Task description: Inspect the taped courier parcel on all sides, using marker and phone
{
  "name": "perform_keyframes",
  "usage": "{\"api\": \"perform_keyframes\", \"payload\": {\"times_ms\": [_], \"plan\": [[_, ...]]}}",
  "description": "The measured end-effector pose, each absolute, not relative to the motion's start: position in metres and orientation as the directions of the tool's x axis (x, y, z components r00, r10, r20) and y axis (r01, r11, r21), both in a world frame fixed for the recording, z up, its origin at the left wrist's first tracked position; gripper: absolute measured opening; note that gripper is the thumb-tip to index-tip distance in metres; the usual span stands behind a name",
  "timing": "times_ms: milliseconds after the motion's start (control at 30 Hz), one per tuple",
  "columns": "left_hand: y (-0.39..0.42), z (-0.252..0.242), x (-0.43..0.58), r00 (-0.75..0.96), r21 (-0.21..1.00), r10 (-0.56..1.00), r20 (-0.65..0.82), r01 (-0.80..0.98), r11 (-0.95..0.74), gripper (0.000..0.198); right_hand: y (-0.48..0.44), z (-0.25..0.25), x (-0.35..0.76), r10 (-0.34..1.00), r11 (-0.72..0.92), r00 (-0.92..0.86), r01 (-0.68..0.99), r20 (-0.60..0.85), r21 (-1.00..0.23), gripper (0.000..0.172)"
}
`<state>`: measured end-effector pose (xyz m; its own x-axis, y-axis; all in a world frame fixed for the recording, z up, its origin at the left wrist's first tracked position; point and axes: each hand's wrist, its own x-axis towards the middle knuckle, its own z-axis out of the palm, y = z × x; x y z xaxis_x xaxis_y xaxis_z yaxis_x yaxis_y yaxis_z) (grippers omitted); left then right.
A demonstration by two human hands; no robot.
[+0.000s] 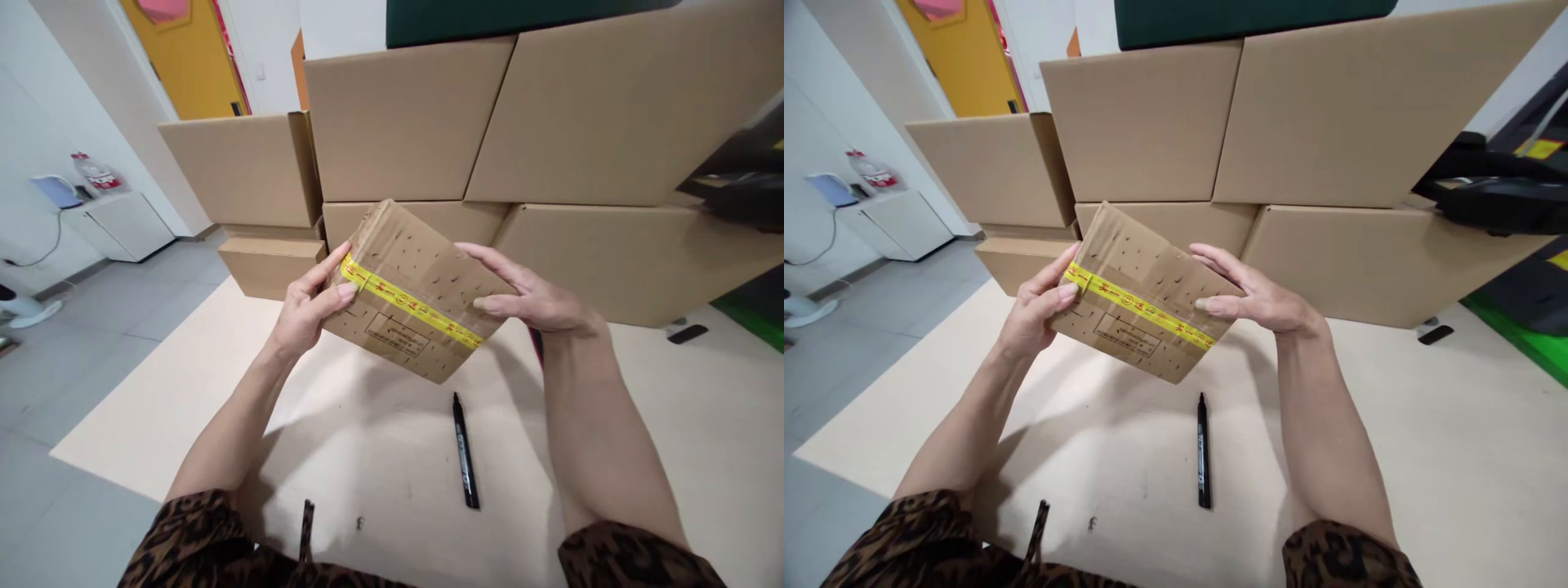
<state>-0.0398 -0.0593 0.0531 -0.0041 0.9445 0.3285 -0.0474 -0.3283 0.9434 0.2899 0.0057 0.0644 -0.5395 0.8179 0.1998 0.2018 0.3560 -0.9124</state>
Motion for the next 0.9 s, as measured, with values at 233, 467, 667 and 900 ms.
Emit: {"api": "perform_keyframes", "payload": {"times_ms": [233, 467, 667, 900], "plan": [[-0.052, 0.050, -0.047, 0.151, 0.966, 0.954, 0.257, -0.027, -0.256, 0.086, 0.003, 0.069, 0.277, 0.939, 0.115, -0.326, 0.011, 0.105, -0.993, 0.051], [-0.058, 0.041, -0.035, 0.075, 0.897, 0.944, 0.321, 0.295, -0.328, 0.090, -0.009, 0.076, 0.259, 0.974, 0.145, -0.182, 0.053, 0.133, -0.988, 0.058], [-0.047, 0.038, -0.034, -0.015, 0.908, 0.913, 0.408, 0.114, -0.404, 0.090, -0.018, 0.083, 0.261, 0.973, 0.193, -0.130, 0.003, 0.191, -0.981, 0.052], [-0.045, 0.033, -0.019, -0.153, 0.853, 0.885, 0.440, -0.237, -0.465, 0.102, -0.018, 0.081, 0.235, 0.986, 0.142, -0.045, -0.271, 0.160, -0.952, 0.034]]}}
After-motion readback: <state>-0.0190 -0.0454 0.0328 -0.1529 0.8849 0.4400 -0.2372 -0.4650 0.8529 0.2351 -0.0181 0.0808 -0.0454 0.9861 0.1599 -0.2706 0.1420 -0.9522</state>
